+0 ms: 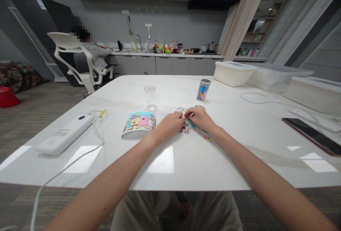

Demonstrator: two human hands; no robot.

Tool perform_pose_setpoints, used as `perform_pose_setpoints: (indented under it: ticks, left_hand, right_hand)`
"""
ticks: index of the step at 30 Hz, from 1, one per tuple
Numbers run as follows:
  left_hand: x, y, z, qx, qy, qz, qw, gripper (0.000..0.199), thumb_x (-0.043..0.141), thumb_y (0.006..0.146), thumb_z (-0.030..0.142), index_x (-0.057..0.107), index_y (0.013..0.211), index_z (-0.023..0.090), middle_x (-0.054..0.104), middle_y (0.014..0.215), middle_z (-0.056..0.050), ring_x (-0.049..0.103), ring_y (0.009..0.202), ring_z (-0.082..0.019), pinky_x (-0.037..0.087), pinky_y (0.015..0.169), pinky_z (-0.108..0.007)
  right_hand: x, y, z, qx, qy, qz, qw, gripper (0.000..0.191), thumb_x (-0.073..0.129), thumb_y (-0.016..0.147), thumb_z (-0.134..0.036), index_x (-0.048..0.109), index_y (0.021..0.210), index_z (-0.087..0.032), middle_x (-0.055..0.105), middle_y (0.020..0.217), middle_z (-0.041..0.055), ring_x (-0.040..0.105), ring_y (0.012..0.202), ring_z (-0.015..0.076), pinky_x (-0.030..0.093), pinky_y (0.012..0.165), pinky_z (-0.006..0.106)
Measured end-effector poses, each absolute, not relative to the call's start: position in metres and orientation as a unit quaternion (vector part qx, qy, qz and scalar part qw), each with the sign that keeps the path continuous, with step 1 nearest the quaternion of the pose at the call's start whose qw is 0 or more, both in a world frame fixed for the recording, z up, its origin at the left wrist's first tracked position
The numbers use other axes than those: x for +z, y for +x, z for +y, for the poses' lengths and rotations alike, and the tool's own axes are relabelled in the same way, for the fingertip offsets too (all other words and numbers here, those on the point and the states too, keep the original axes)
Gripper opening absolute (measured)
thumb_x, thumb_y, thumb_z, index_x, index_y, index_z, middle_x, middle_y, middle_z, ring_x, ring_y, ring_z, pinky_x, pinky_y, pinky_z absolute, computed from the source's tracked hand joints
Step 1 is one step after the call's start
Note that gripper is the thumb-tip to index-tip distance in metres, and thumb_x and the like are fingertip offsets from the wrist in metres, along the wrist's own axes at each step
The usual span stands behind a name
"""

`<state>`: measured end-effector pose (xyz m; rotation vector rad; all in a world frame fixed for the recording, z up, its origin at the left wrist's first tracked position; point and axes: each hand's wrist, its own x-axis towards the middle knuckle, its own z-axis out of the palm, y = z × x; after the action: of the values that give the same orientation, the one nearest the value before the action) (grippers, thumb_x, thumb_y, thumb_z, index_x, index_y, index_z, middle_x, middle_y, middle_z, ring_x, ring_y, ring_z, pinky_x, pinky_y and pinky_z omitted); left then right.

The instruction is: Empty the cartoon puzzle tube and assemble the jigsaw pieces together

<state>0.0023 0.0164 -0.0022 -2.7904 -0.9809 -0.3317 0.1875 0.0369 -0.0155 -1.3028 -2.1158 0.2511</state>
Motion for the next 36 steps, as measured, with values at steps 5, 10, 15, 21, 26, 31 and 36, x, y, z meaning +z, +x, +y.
perform_pose_setpoints:
  ticks: [5,10,15,21,26,31,36]
  left_hand:
    - [0.001,0.002,0.015,-0.106,-0.937,-0.318,0.094,0.021,0.043,0.097,0.016,0.063,0.093,0.015,0.059,0.096,-0.008,0.055,0.088,-0.019,0.045,0.078,-0.030]
    - [0.001,-0.001,0.019,-0.145,-0.922,-0.341,0.114,0.021,0.039,0.097,0.011,0.060,0.096,0.014,0.059,0.099,-0.009,0.056,0.092,-0.019,0.046,0.081,-0.031]
    - [0.000,-0.007,0.025,-0.168,-0.908,-0.375,0.081,0.022,0.039,0.096,0.009,0.058,0.103,0.015,0.061,0.099,-0.007,0.057,0.094,-0.019,0.045,0.082,-0.031]
    - [0.004,-0.012,0.022,-0.177,-0.883,-0.433,0.033,0.020,0.042,0.097,0.013,0.056,0.111,0.016,0.064,0.098,-0.008,0.060,0.092,-0.021,0.044,0.079,-0.031]
    - [0.004,-0.015,0.025,-0.100,-0.895,-0.430,0.067,0.017,0.046,0.094,0.012,0.062,0.094,0.015,0.063,0.098,-0.009,0.058,0.093,-0.023,0.043,0.078,-0.035]
    - [0.004,-0.016,0.023,-0.111,-0.896,-0.422,0.080,0.017,0.048,0.093,0.010,0.062,0.100,0.014,0.060,0.104,-0.010,0.055,0.094,-0.023,0.042,0.078,-0.034]
    - [0.007,-0.012,0.013,-0.103,-0.940,-0.322,0.036,0.013,0.055,0.094,0.027,0.063,0.097,0.017,0.059,0.098,-0.007,0.055,0.091,-0.020,0.041,0.080,-0.033]
  right_hand:
    - [-0.009,0.192,0.038,0.099,-0.511,-0.787,0.332,0.030,0.052,0.073,-0.001,0.074,0.081,-0.020,0.076,0.086,0.0021,0.068,0.082,0.0174,0.051,0.078,0.027]
    - [0.003,0.218,0.044,0.018,-0.554,-0.766,0.325,0.032,0.047,0.078,0.000,0.073,0.087,-0.016,0.074,0.094,0.0072,0.067,0.088,0.0201,0.050,0.080,0.030]
    - [0.008,0.235,0.046,0.038,-0.532,-0.811,0.241,0.027,0.049,0.081,-0.004,0.073,0.091,-0.014,0.072,0.095,0.0087,0.065,0.089,0.0199,0.048,0.083,0.029]
    - [0.015,0.231,0.037,0.081,-0.468,-0.865,0.161,0.021,0.056,0.082,-0.012,0.072,0.096,-0.015,0.067,0.089,0.0065,0.062,0.082,0.0179,0.046,0.078,0.027]
    - [0.014,0.226,0.031,0.118,-0.482,-0.860,0.115,0.021,0.065,0.081,-0.021,0.072,0.100,-0.016,0.063,0.091,0.0069,0.060,0.084,0.0191,0.045,0.077,0.029]
    - [0.011,0.222,0.029,0.144,-0.480,-0.855,0.136,0.019,0.062,0.083,-0.017,0.070,0.100,-0.016,0.059,0.088,0.0054,0.057,0.078,0.0169,0.044,0.075,0.029]
    - [0.007,0.219,0.028,0.165,-0.474,-0.850,0.158,0.019,0.059,0.088,-0.020,0.069,0.103,-0.016,0.060,0.092,0.0068,0.058,0.084,0.0185,0.044,0.079,0.031]
